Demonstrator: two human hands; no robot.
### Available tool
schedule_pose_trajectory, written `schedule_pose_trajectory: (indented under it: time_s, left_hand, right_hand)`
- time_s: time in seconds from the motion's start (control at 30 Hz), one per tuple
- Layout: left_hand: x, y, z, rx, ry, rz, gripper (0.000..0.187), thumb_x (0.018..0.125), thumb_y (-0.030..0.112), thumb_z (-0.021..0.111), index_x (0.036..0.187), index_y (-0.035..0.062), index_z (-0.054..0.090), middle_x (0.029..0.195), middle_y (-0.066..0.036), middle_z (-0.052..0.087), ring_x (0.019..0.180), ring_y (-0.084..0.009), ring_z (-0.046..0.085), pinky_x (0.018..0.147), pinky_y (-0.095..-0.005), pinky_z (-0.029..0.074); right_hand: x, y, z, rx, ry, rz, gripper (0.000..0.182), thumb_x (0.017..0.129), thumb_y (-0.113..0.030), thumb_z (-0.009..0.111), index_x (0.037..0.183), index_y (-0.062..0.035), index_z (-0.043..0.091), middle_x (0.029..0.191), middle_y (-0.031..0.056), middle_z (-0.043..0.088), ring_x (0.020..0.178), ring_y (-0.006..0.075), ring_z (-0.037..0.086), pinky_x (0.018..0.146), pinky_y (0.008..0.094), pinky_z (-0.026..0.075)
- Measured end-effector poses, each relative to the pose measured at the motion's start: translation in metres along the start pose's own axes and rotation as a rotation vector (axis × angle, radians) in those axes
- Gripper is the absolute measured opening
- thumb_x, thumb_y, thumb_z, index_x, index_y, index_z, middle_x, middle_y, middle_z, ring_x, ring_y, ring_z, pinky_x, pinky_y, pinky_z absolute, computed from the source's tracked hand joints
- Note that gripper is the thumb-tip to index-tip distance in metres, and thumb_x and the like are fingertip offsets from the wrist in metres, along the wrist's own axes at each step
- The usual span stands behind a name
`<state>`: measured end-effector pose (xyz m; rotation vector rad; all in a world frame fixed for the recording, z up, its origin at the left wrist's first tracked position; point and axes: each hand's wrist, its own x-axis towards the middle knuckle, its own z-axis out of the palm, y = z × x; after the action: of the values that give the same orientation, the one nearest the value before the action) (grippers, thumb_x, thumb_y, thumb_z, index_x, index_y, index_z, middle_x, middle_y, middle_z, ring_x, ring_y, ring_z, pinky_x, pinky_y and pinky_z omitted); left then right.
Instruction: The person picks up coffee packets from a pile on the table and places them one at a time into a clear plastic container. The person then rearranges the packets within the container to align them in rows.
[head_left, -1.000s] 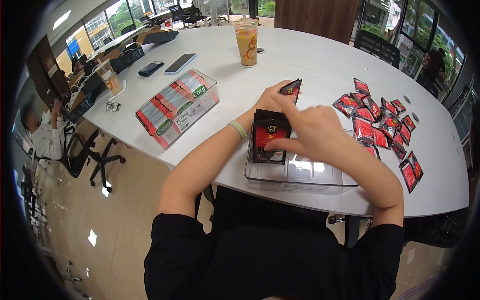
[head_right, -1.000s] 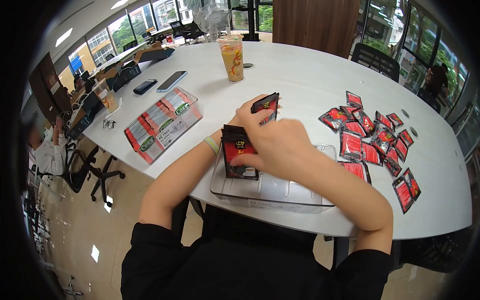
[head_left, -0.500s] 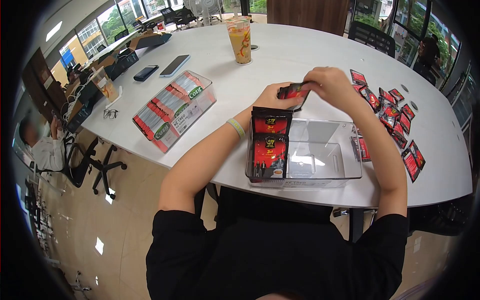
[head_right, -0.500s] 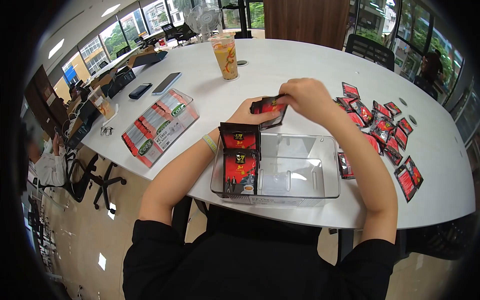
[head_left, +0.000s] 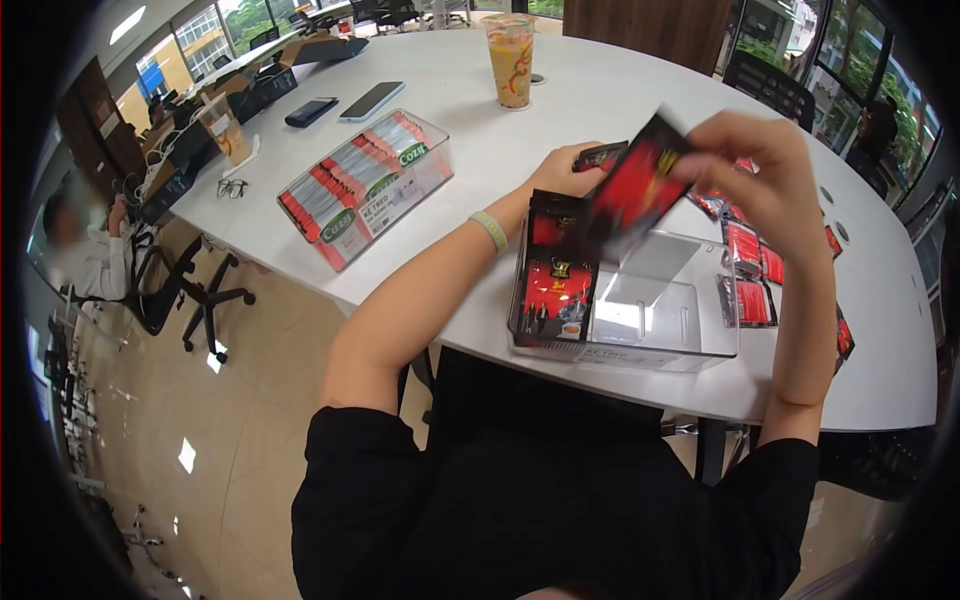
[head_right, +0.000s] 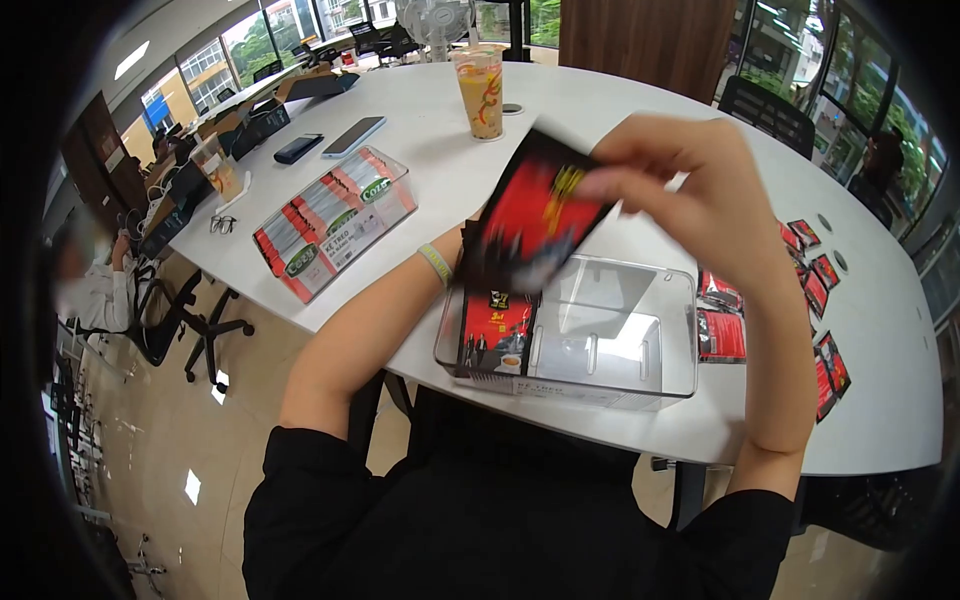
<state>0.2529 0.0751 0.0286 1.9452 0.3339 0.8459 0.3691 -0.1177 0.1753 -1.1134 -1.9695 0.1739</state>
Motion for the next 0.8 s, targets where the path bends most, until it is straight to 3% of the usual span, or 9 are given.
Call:
schedule_pose_trajectory:
  time_s: [0.03, 0.07, 0.13, 0.2, 0.53, 0.7, 0.8]
  left_hand:
    - [-0.003, 0.002, -0.005, -0.303, -0.068, -0.163, 0.029, 0.081, 0.015, 0.053, 0.104, -0.0013, 0.058, 0.089, -0.007, 0.064, 0.079, -0.0103, 0.056, 0.071, -0.0253, 0.046]
    - [-0.003, 0.005, -0.001, -0.167, -0.050, 0.002, 0.029, 0.083, 0.016, 0.052, 0.107, -0.0010, 0.056, 0.091, -0.007, 0.064, 0.081, -0.0109, 0.056, 0.072, -0.0248, 0.046]
    - [-0.007, 0.013, 0.003, -0.250, 0.009, -0.110, 0.029, 0.086, 0.016, 0.050, 0.109, -0.0008, 0.055, 0.093, -0.008, 0.064, 0.085, -0.0125, 0.057, 0.074, -0.0247, 0.046]
    - [-0.005, 0.010, -0.001, -0.209, -0.029, -0.092, 0.031, 0.090, 0.017, 0.051, 0.114, -0.0026, 0.051, 0.102, -0.012, 0.061, 0.096, -0.0155, 0.056, 0.084, -0.0280, 0.045]
    - [-0.010, 0.021, -0.001, -0.159, -0.027, -0.090, 0.030, 0.091, 0.020, 0.049, 0.113, -0.0007, 0.052, 0.103, -0.013, 0.060, 0.098, -0.0177, 0.056, 0.084, -0.0294, 0.044]
    - [-0.008, 0.018, -0.001, -0.140, -0.037, -0.065, 0.031, 0.091, 0.021, 0.049, 0.113, -0.0005, 0.052, 0.102, -0.012, 0.061, 0.096, -0.0166, 0.056, 0.084, -0.0287, 0.044]
    - [-0.007, 0.017, -0.002, -0.106, -0.046, -0.057, 0.031, 0.091, 0.021, 0.049, 0.112, -0.0009, 0.052, 0.101, -0.012, 0.061, 0.095, -0.0159, 0.056, 0.084, -0.0281, 0.044]
  right_hand:
    - [-0.003, -0.007, 0.007, -0.070, -0.104, -0.024, 0.012, 0.074, -0.011, 0.066, 0.079, -0.0011, 0.063, 0.060, 0.0056, 0.060, 0.051, 0.0123, 0.055, 0.052, 0.0240, 0.044]
    - [-0.005, -0.014, 0.013, -0.145, -0.207, -0.050, 0.012, 0.072, -0.012, 0.067, 0.078, -0.0015, 0.062, 0.058, 0.0077, 0.059, 0.049, 0.0165, 0.056, 0.051, 0.0264, 0.044]
    - [-0.011, -0.015, 0.031, -0.294, -0.256, -0.174, 0.014, 0.071, -0.013, 0.067, 0.076, -0.0029, 0.059, 0.055, 0.0121, 0.055, 0.051, 0.0271, 0.056, 0.051, 0.0332, 0.044]
    - [-0.014, -0.019, 0.042, -0.312, -0.324, -0.114, 0.015, 0.071, -0.014, 0.066, 0.077, -0.0041, 0.057, 0.056, 0.0136, 0.055, 0.054, 0.0319, 0.056, 0.052, 0.0382, 0.044]
    - [-0.006, -0.011, 0.038, -0.219, -0.333, 0.033, 0.018, 0.069, -0.013, 0.070, 0.074, -0.0022, 0.056, 0.054, 0.0129, 0.055, 0.052, 0.0284, 0.056, 0.051, 0.0338, 0.042]
    - [-0.001, -0.013, 0.034, -0.191, -0.456, 0.167, 0.017, 0.069, -0.015, 0.070, 0.072, -0.0015, 0.058, 0.052, 0.0128, 0.053, 0.050, 0.0261, 0.055, 0.050, 0.0329, 0.042]
    - [-0.002, -0.005, 0.035, -0.220, -0.516, 0.119, 0.017, 0.070, -0.015, 0.069, 0.073, -0.0017, 0.059, 0.052, 0.0126, 0.053, 0.051, 0.0258, 0.056, 0.051, 0.0330, 0.042]
